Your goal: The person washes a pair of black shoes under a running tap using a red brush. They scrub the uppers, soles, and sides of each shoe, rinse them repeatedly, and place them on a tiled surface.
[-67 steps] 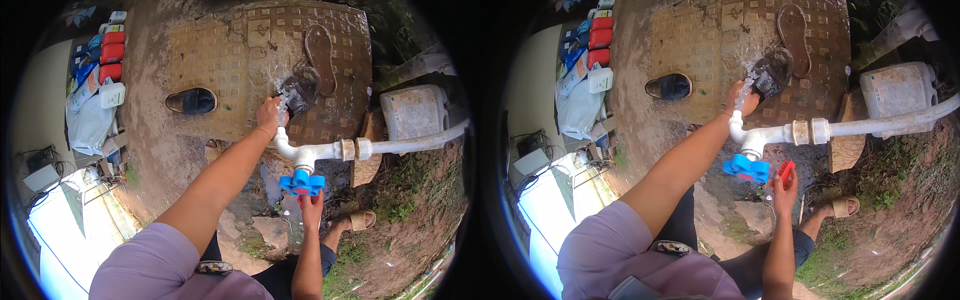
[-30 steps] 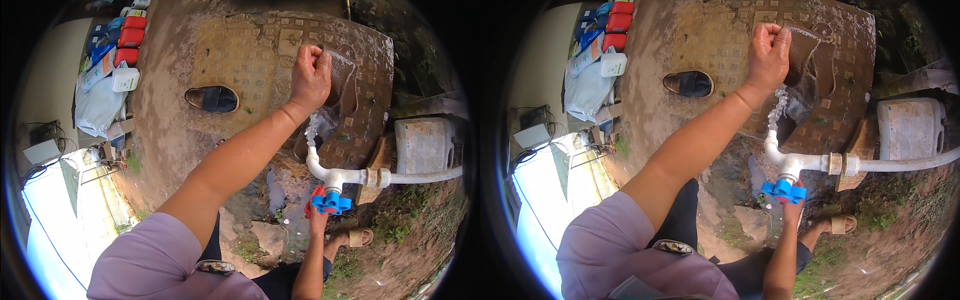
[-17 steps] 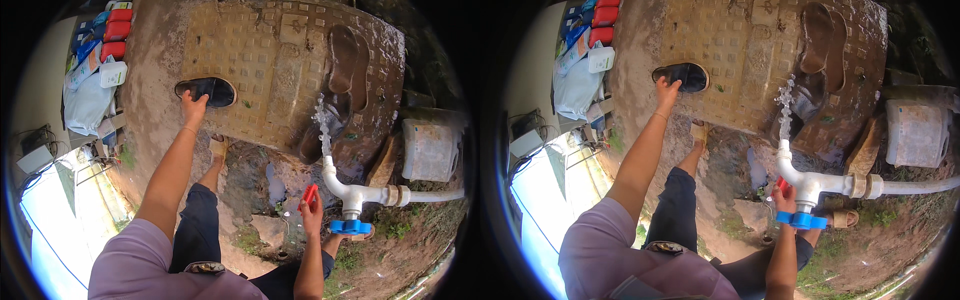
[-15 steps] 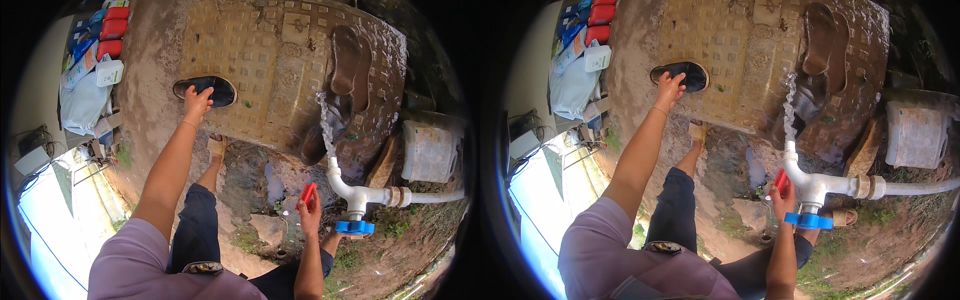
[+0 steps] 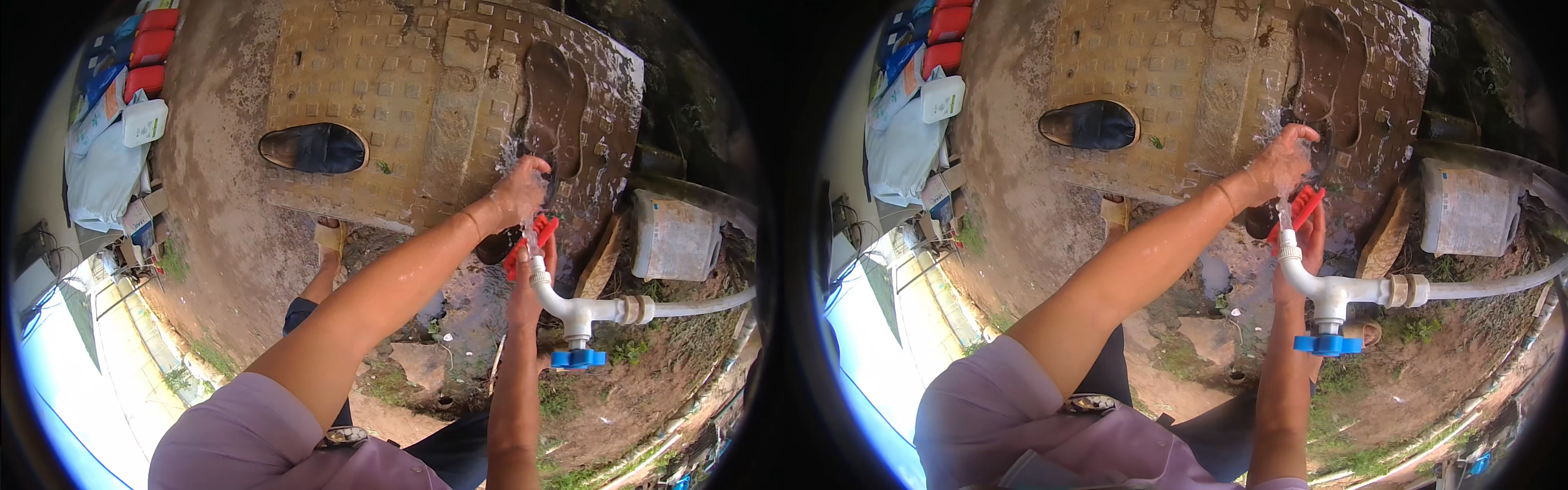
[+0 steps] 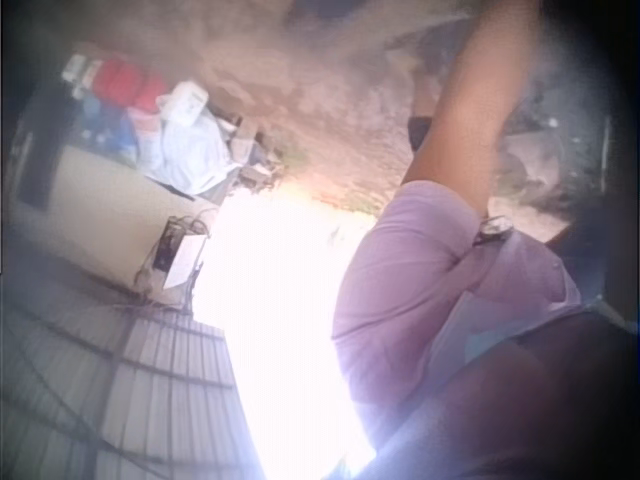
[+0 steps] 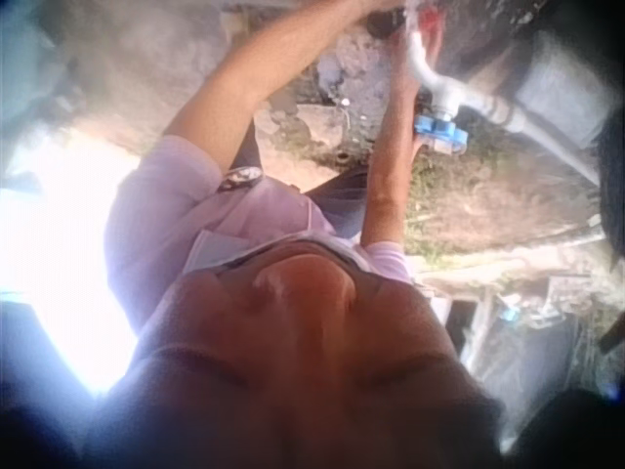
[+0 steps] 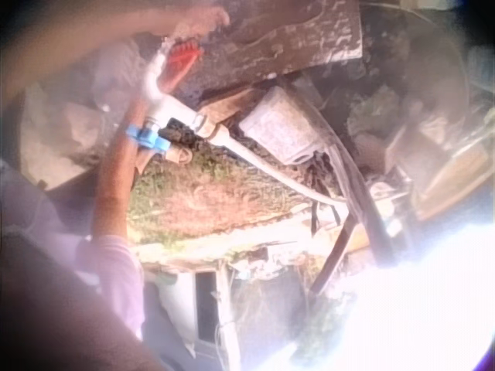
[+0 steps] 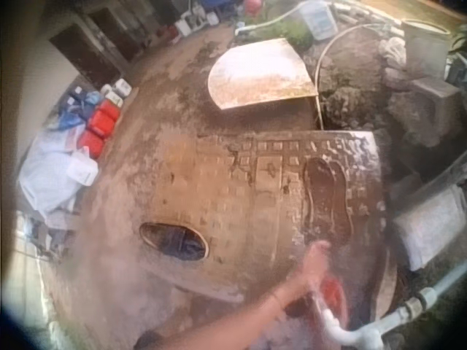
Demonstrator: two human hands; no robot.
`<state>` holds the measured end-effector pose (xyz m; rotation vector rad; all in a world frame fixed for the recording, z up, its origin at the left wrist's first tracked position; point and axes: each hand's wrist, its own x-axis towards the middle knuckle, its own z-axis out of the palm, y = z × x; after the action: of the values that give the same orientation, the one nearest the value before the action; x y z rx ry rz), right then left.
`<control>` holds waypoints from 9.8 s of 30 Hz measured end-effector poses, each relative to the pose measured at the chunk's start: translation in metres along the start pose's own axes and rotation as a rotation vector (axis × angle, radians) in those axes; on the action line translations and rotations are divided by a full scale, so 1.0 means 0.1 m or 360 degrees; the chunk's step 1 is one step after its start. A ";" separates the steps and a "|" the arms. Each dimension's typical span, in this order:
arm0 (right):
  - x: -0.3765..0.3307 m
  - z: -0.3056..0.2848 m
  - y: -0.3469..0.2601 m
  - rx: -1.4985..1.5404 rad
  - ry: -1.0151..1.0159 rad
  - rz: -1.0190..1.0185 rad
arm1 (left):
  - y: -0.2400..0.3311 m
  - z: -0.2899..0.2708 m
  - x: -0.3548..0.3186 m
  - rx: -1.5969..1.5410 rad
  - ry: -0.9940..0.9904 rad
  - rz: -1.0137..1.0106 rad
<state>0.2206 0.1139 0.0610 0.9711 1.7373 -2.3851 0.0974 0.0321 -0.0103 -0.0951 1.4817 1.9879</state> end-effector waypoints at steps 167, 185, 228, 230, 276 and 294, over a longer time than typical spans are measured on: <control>0.93 0.16 0.01 -0.2333 -0.0795 -0.1167 | -0.01 -1.33 0.13 0.0988 0.0906 0.0366; 1.30 0.22 0.27 -0.1907 -0.0348 -0.1050 | 0.40 -1.29 0.03 0.0540 0.0551 -0.0660; 0.78 -0.35 0.27 -0.1963 0.0159 -0.0895 | -0.08 -0.65 0.29 -0.0261 0.0561 -0.0367; 1.09 -0.13 0.23 -0.1762 0.0292 -0.1031 | -0.06 -0.68 0.13 -0.0804 0.0613 -0.0447; 0.90 -0.07 0.53 -0.1337 0.0214 -0.0712 | -0.30 -0.77 0.25 -0.0616 0.0889 -0.0572; 1.22 0.59 0.60 -0.0892 0.0305 -0.0895 | 0.02 -0.72 0.36 -0.1129 0.0653 -0.0420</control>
<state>0.1180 0.0794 -0.0399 0.7046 2.8414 -1.8529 0.0456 -0.0150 -0.0497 -0.9920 0.8442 2.2516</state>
